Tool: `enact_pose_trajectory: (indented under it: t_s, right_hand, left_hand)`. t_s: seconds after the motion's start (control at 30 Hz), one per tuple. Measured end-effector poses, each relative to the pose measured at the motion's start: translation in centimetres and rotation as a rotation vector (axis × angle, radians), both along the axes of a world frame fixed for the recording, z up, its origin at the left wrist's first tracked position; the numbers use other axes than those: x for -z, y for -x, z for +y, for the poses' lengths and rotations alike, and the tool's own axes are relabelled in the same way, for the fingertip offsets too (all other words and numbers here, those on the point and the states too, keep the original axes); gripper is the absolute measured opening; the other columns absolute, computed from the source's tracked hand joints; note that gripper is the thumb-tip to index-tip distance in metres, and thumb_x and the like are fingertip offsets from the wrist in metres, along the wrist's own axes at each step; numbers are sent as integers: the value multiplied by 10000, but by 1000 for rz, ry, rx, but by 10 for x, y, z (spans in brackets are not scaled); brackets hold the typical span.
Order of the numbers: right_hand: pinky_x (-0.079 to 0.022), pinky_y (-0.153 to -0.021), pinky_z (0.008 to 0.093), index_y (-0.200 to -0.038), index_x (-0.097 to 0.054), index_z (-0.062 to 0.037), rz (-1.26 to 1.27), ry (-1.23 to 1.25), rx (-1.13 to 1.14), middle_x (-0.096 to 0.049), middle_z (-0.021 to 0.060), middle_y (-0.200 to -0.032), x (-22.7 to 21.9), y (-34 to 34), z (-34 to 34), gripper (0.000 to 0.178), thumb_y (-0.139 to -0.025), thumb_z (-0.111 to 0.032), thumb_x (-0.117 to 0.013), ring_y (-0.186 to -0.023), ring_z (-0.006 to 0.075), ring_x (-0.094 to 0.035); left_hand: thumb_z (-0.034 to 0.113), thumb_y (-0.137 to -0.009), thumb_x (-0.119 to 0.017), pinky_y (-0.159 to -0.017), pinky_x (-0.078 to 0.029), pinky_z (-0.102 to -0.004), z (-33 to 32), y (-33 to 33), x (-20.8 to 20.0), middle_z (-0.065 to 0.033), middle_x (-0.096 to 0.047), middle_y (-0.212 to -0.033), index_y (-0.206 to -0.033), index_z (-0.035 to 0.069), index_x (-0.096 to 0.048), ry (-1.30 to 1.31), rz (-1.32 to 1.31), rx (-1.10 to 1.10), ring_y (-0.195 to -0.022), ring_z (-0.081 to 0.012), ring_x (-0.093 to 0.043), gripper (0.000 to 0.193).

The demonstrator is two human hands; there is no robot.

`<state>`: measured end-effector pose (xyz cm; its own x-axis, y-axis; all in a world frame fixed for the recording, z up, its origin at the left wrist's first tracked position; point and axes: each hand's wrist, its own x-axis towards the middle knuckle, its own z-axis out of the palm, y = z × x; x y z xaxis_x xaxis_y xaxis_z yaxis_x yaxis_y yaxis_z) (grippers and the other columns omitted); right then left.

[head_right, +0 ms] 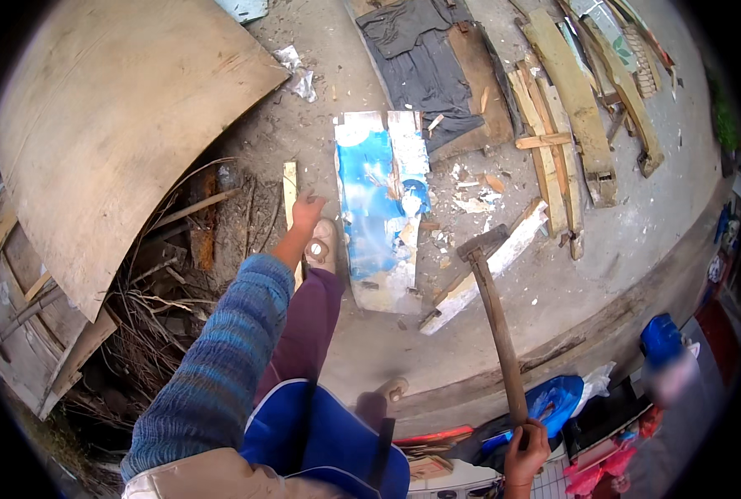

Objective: The person uses a sledgehammer to break a wooden board into smaller pieces on a concrete floor. They repeatedly strike the board, repositioning it as needed, and eventually put on a pair of black gloves.

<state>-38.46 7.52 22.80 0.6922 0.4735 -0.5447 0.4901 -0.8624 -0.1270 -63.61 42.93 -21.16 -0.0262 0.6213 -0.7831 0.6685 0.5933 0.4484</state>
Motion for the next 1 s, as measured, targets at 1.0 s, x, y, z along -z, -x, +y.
enact_pose_trajectory:
  t_s: [1.0]
  right_hand:
    - [-469,-611,348,-782,-528,-40,29,134,7,-567,118,-856,-8,-15,30,164,-645,-5,-611,-716,293,-577]
  left_hand:
    - [147,-676,-717,-633,-472,-252,19,-246,-17,-87,-608,-869,-981,-19,-558,297,-618,146,-699,-144,-581,381]
